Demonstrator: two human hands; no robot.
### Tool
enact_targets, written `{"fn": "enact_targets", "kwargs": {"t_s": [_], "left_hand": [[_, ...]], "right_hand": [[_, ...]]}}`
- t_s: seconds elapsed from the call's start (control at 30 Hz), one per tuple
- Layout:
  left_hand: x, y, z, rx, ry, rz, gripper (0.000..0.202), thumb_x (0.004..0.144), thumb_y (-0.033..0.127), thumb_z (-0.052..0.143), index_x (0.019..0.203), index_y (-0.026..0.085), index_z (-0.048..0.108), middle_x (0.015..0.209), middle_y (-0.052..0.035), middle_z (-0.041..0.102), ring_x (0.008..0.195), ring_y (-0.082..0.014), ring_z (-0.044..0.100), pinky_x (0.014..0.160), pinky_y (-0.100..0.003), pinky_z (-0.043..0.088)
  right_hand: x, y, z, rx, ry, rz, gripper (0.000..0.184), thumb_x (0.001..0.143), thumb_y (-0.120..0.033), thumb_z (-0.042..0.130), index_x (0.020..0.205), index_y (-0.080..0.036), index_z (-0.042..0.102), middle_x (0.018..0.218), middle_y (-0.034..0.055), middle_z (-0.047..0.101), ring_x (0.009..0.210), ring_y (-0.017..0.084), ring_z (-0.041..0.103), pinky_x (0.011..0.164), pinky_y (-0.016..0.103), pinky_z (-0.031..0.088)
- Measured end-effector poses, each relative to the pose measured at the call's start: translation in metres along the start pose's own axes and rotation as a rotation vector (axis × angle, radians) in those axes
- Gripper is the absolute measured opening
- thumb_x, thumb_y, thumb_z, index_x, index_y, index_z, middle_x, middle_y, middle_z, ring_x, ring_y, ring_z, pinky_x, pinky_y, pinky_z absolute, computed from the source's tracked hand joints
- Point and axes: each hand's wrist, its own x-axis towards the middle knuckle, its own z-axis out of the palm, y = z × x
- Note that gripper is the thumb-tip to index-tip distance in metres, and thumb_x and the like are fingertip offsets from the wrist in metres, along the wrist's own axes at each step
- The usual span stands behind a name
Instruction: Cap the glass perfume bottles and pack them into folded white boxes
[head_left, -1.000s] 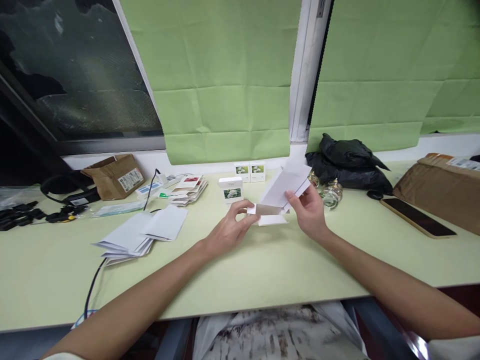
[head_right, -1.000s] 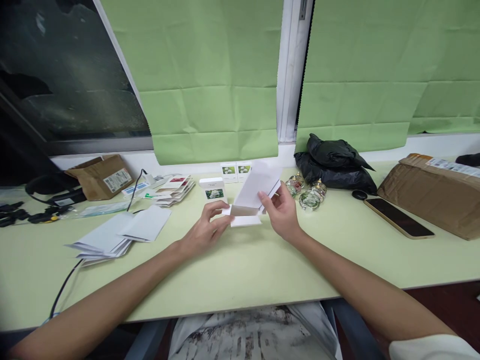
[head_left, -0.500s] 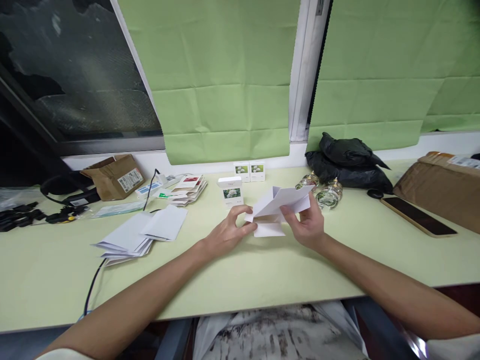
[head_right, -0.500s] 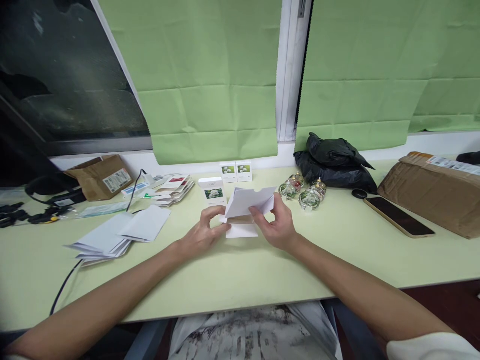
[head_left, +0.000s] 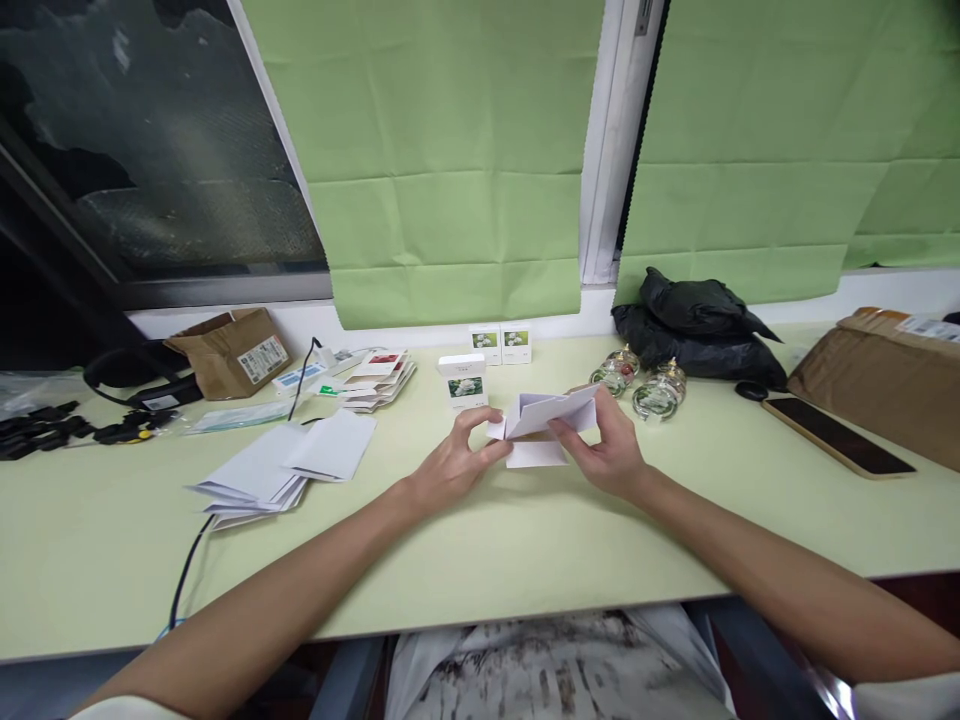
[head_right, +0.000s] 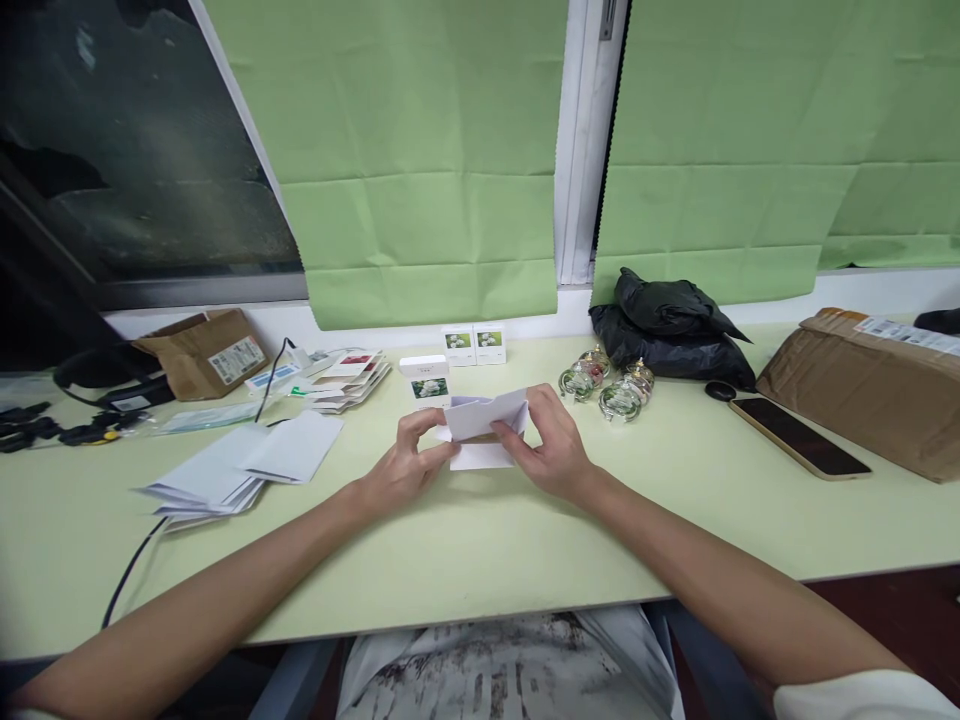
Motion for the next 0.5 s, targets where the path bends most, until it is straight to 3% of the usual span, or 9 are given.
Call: {"fn": "enact_targets", "kwargs": {"t_s": [0.23, 0.5], "left_hand": [[-0.0023, -0.0012, 0.0008, -0.024, 0.013, -0.014, 0.061, 0.091, -0.005, 0.056, 0.138, 0.032, 0.045, 0.147, -0.0112, 0.031, 0.141, -0.0265, 0.040, 0.106, -0.049, 0.057], [0.0008, 0.0005, 0.0009, -0.005, 0.058, 0.007, 0.060, 0.091, -0.006, 0.055, 0.137, 0.031, 0.045, 0.147, -0.0119, 0.034, 0.138, -0.0254, 0.044, 0.103, -0.046, 0.058]], "right_hand": [[-0.0024, -0.0027, 0.0026, 0.059, -0.043, -0.021, 0.022, 0.097, -0.023, 0.067, 0.118, -0.028, 0.061, 0.095, 0.0062, 0.070, 0.081, 0.024, 0.067, 0.067, 0.039, 0.055], [0.0045, -0.0020, 0.0032, 0.028, -0.080, -0.102, 0.022, 0.098, -0.020, 0.066, 0.118, -0.030, 0.064, 0.103, 0.0052, 0.077, 0.091, 0.026, 0.069, 0.085, 0.048, 0.052]]}}
